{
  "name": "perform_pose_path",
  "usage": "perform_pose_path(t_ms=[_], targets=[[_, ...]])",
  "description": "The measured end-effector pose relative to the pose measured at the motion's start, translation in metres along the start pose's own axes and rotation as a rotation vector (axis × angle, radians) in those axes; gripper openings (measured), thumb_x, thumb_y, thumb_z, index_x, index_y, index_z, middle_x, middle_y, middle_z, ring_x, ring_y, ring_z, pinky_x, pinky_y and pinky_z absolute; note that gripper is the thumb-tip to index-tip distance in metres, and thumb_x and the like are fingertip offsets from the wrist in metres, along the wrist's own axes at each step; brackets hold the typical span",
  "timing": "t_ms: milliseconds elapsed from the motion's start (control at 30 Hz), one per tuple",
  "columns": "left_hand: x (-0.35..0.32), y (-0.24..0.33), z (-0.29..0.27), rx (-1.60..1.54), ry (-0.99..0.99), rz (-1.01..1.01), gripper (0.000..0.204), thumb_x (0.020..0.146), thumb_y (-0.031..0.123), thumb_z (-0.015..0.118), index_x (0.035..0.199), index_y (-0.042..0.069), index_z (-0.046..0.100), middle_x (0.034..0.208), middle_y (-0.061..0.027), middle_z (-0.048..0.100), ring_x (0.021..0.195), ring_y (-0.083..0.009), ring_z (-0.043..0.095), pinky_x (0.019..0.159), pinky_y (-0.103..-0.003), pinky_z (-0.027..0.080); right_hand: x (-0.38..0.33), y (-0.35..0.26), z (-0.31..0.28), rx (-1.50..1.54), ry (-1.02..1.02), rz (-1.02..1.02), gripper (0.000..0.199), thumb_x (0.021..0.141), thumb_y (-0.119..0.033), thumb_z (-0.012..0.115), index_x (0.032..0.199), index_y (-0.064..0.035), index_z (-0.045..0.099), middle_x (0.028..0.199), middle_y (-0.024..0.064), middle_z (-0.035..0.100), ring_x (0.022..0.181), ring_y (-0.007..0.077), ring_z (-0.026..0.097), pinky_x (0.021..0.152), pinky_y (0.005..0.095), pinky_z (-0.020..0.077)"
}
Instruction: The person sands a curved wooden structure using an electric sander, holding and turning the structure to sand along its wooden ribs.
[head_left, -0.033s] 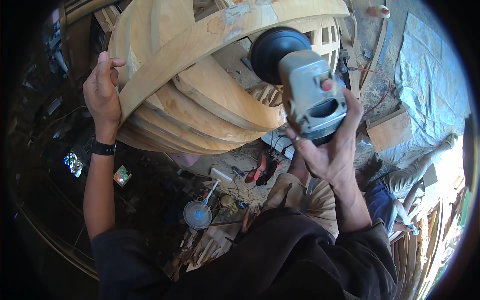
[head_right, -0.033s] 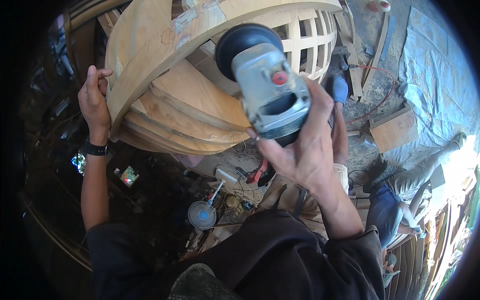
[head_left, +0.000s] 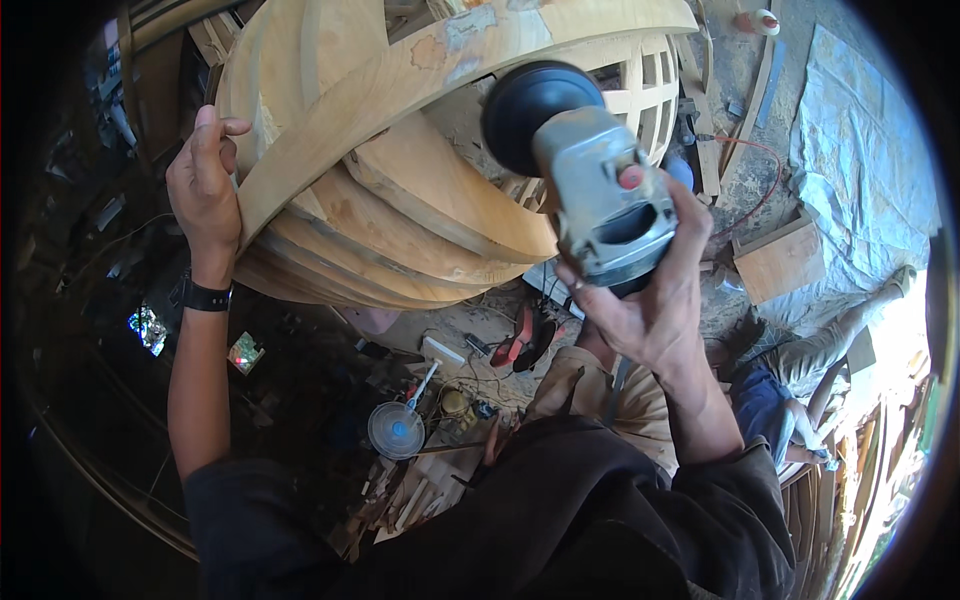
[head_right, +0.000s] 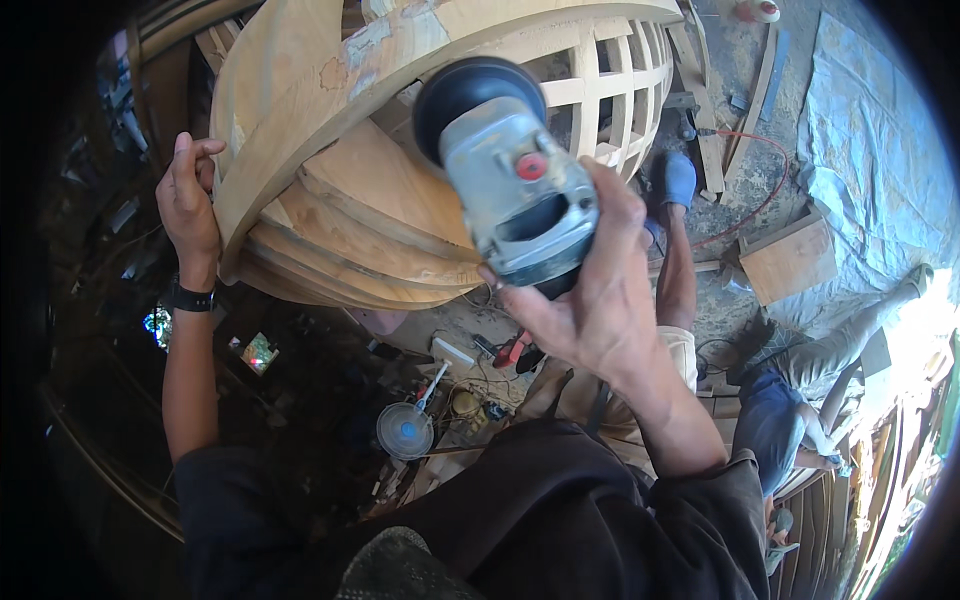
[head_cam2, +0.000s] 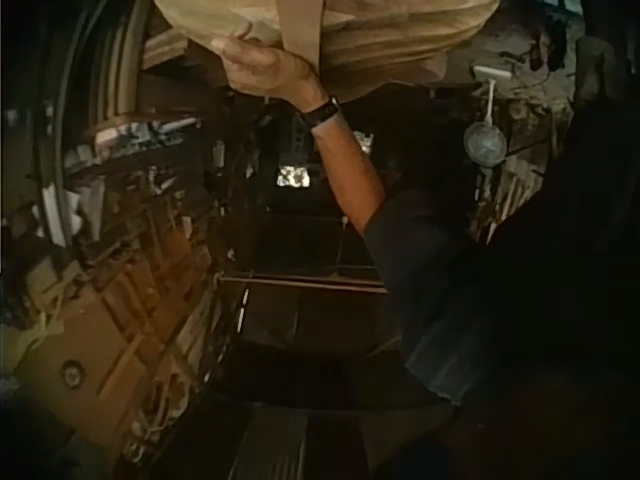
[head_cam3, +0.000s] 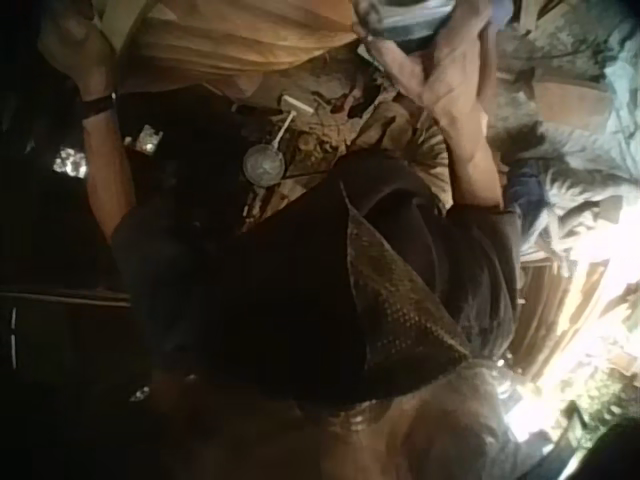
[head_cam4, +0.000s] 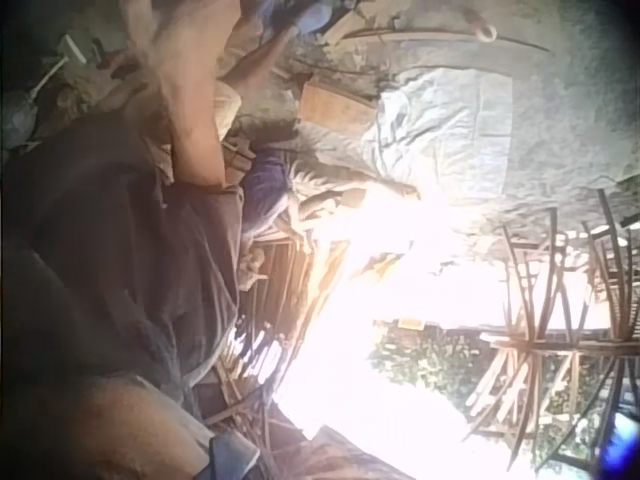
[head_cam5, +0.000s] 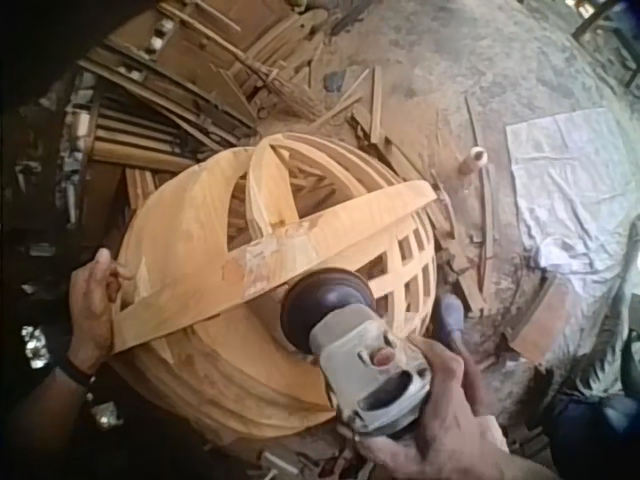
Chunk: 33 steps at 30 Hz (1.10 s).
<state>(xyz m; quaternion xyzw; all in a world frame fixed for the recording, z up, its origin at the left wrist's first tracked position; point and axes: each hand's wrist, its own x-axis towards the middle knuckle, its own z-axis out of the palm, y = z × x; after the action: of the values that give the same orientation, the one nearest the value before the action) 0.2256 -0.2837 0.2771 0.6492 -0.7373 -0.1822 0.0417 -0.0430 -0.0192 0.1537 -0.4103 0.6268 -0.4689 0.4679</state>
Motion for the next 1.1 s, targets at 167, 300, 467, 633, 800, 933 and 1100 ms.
perform_pose_path(t_ms=[167,300,467,633,800,933,1100], targets=[[0.001,-0.003,-0.002,0.022,0.013,0.042,0.052,0.105,0.040,0.047,0.091,-0.003,0.073,0.064,0.0034,0.038,0.063,-0.0083,0.037,0.060,-0.027,0.028,0.002,-0.005,0.003,-0.073,0.010,-0.020,0.094,0.076,-0.023,0.084,0.141,0.0077,0.024,0.119,0.0243,0.054,0.108,0.0297,0.059,0.095,0.0414,0.0475],[0.001,0.003,0.000,0.020,-0.010,0.047,0.053,0.105,0.040,0.046,0.091,-0.003,0.072,0.065,0.0029,0.038,0.063,-0.0085,0.036,0.059,-0.027,0.027,0.005,-0.003,-0.001,0.005,0.039,-0.044,0.090,0.079,-0.017,0.082,0.139,0.0088,0.020,0.113,0.0274,0.059,0.098,0.0334,0.066,0.088,0.0413,0.0526],[0.000,-0.005,-0.003,-0.012,-0.011,0.066,0.054,0.106,0.040,0.044,0.091,-0.003,0.072,0.064,0.0027,0.038,0.063,-0.0087,0.035,0.059,-0.028,0.026,0.002,-0.003,0.000,-0.054,-0.008,0.012,0.095,0.073,-0.029,0.084,0.141,0.0052,0.027,0.118,0.0259,0.055,0.106,0.0354,0.062,0.095,0.0426,0.0484],[-0.001,-0.001,-0.003,0.064,0.017,0.053,0.055,0.106,0.040,0.043,0.090,-0.003,0.072,0.064,0.0030,0.037,0.063,-0.0091,0.035,0.059,-0.028,0.026,0.014,0.025,-0.018,0.087,0.120,0.136,0.085,0.078,-0.022,0.080,0.136,0.0074,0.024,0.110,0.0279,0.063,0.098,0.0333,0.068,0.087,0.0396,0.0549],[0.002,0.002,-0.003,0.056,-0.001,0.054,0.056,0.106,0.040,0.041,0.089,-0.003,0.072,0.064,0.0026,0.038,0.062,-0.0091,0.034,0.059,-0.029,0.026,0.009,0.007,-0.022,0.000,0.016,0.048,0.088,0.081,-0.028,0.079,0.139,0.0064,0.022,0.112,0.0312,0.062,0.103,0.0382,0.068,0.091,0.0432,0.0543],[0.003,-0.006,0.000,0.066,-0.010,0.038,0.057,0.107,0.040,0.040,0.089,-0.003,0.072,0.062,0.0024,0.038,0.061,-0.0092,0.035,0.058,-0.029,0.026,0.002,0.012,-0.009,0.126,-0.013,0.180,0.095,0.075,-0.033,0.083,0.141,0.0067,0.028,0.126,0.0275,0.050,0.121,0.0348,0.052,0.105,0.0444,0.0404],[0.002,0.000,-0.001,0.105,0.016,0.071,0.057,0.107,0.040,0.038,0.088,-0.002,0.072,0.059,0.0025,0.038,0.058,-0.0096,0.034,0.057,-0.029,0.025,0.020,0.041,-0.033,0.310,0.166,0.295,0.083,0.081,-0.033,0.080,0.134,0.0066,0.029,0.108,0.0262,0.063,0.098,0.0319,0.066,0.089,0.0421,0.0538]])
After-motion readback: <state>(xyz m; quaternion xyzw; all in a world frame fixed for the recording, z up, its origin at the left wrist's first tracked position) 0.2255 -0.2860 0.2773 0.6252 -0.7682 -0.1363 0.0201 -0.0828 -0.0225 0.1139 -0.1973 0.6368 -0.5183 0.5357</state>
